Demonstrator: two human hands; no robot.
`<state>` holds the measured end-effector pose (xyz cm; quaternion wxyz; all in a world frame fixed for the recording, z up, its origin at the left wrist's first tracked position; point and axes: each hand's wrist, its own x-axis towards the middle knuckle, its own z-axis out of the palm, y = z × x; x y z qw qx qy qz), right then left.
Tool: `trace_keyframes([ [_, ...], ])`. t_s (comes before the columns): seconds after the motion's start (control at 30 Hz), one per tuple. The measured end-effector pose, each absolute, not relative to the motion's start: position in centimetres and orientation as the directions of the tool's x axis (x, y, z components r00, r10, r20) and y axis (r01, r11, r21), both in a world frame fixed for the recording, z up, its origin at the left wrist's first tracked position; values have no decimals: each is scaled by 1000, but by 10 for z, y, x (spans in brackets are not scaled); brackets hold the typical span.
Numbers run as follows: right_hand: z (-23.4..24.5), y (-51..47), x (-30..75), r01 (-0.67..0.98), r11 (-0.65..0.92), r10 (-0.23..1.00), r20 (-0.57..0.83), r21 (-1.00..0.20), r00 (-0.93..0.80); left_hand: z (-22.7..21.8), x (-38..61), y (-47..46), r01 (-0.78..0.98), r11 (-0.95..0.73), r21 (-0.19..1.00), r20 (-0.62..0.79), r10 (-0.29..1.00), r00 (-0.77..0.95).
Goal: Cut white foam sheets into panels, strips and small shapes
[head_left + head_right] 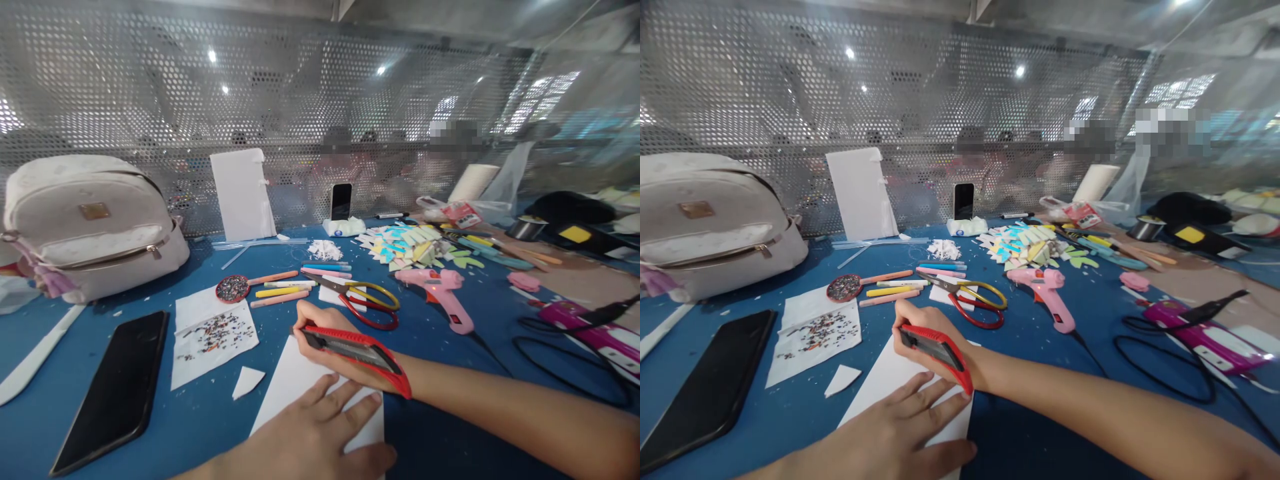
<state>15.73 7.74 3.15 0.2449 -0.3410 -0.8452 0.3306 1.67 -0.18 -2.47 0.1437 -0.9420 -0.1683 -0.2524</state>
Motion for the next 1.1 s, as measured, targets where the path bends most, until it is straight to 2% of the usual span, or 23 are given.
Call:
trace_keyframes([
  [0.4,24,78,157,398,583,731,243,-708,-638,-25,14,-2,357,-916,-184,439,248,863],
  [1.1,28,75,165,386,582,707,211,-716,-674,-23,17,-1,360,-920,-154,522,234,821],
])
